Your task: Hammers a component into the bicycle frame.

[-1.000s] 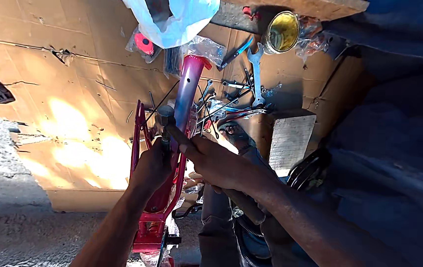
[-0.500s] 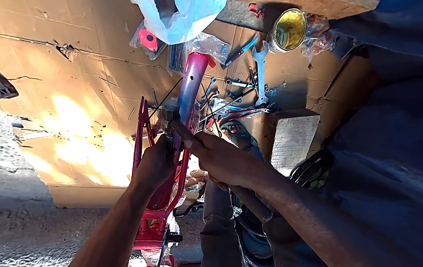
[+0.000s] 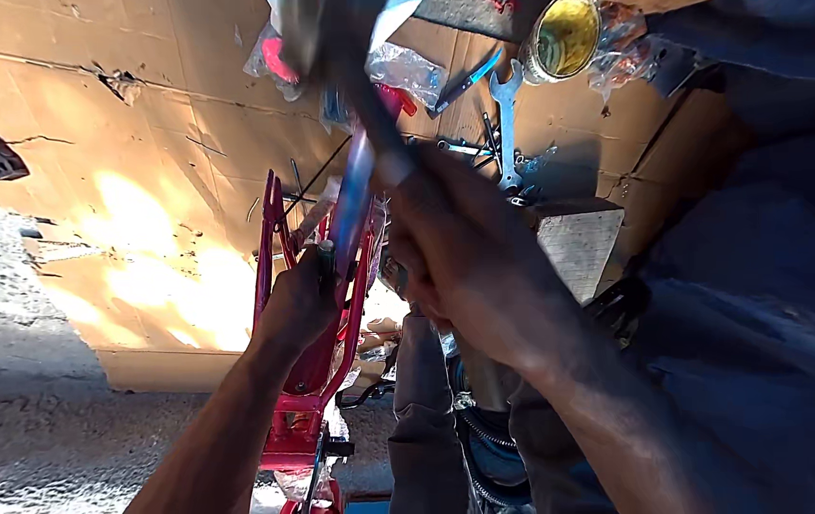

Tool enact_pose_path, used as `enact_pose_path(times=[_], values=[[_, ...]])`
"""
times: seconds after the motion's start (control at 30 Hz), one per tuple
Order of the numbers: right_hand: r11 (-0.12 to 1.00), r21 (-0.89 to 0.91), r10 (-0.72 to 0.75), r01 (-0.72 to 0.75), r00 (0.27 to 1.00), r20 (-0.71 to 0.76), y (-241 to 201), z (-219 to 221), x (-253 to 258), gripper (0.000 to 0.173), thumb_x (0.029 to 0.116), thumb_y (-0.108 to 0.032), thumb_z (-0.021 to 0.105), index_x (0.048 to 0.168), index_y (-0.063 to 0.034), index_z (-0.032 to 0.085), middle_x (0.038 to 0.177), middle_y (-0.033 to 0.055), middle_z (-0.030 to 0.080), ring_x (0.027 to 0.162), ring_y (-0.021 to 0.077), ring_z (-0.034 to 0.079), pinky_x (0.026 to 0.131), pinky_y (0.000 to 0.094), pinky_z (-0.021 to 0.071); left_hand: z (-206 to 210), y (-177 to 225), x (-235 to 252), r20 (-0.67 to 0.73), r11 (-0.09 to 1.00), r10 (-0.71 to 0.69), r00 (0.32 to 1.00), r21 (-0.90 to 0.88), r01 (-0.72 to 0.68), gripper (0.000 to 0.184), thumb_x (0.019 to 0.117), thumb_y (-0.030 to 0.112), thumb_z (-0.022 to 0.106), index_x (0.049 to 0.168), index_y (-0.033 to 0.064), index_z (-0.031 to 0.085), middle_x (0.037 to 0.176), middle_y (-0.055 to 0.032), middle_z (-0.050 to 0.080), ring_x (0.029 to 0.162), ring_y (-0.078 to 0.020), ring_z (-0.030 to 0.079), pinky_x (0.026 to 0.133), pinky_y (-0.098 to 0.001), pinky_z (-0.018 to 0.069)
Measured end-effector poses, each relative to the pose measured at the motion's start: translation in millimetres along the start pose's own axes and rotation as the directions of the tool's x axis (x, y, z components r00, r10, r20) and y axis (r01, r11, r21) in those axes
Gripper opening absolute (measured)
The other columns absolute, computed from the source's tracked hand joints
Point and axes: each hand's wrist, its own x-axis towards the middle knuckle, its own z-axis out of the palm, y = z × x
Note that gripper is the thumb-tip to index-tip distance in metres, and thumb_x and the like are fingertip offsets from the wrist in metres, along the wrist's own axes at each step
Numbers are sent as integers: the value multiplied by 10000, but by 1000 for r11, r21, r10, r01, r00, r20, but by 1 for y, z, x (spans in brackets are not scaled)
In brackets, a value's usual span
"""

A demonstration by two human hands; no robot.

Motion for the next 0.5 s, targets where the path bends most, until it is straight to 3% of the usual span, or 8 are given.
enact_pose_path(times=[0.07,0.1,0.13,0.17,0.2,0.37,0.43,0.5], values=[[992,-52,-119,113,985,-122,10,14,-2,295,1116,-364,379,1223,-113,493,620,26,450,393,144,441,308,300,415,-1,4,-3,-8,1000,-2,1000,-5,2,194,1027,152,609,1198,68,571,811,-109,650,714,-268,665,628,-505,542],[988,-154,-21,11,998,-61,19,18,-2,302,1111,-369,384,1243,-116,484,620,22,474,419,137,484,350,310,450,0,2,-2,-1,1000,-6,1000,-3,6,222,1029,151,607,1231,67,570,833,-118,665,728,-279,674,642,-522,550],[960,-215,200,-176,976,91,23,15,3,325,1117,-407,369,1232,-129,494,633,34,499,443,136,507,403,313,471,2,-2,0,9,1000,0,1000,8,0,259,1026,155,607,1268,69,570,857,-125,682,747,-284,687,665,-538,566],[912,-225,390,-344,897,208,20,9,12,369,1121,-442,344,1184,-120,512,639,55,472,437,144,461,404,302,431,4,-6,4,27,1000,3,1000,30,-4,282,1029,162,607,1294,72,570,885,-130,689,776,-287,693,701,-548,572],[882,-204,467,-425,846,258,15,1,20,429,1117,-478,318,1134,-102,524,627,58,447,414,146,437,376,294,423,7,-10,6,42,999,-3,999,51,1,275,1034,165,600,1290,72,562,905,-134,685,799,-294,692,724,-550,570],[985,124,103,-120,986,133,-5,-21,30,355,1124,-419,332,1159,-105,494,655,48,428,406,167,415,341,331,445,10,-20,7,45,997,-69,997,32,67,249,1040,209,603,1260,97,566,907,-114,692,762,-269,698,709,-526,585],[990,77,103,-115,985,140,-1,-21,30,357,1120,-429,346,1113,-105,495,643,58,428,402,180,416,335,336,433,10,-21,8,37,997,-73,997,12,73,239,1043,210,597,1246,91,555,874,-104,678,697,-247,682,664,-503,588],[984,-31,176,-173,967,184,12,-16,23,382,1114,-458,344,1116,-116,513,630,61,455,406,183,436,347,332,426,10,-21,8,31,998,-67,997,20,67,227,1042,196,596,1239,91,556,898,-101,680,732,-243,685,679,-501,585]])
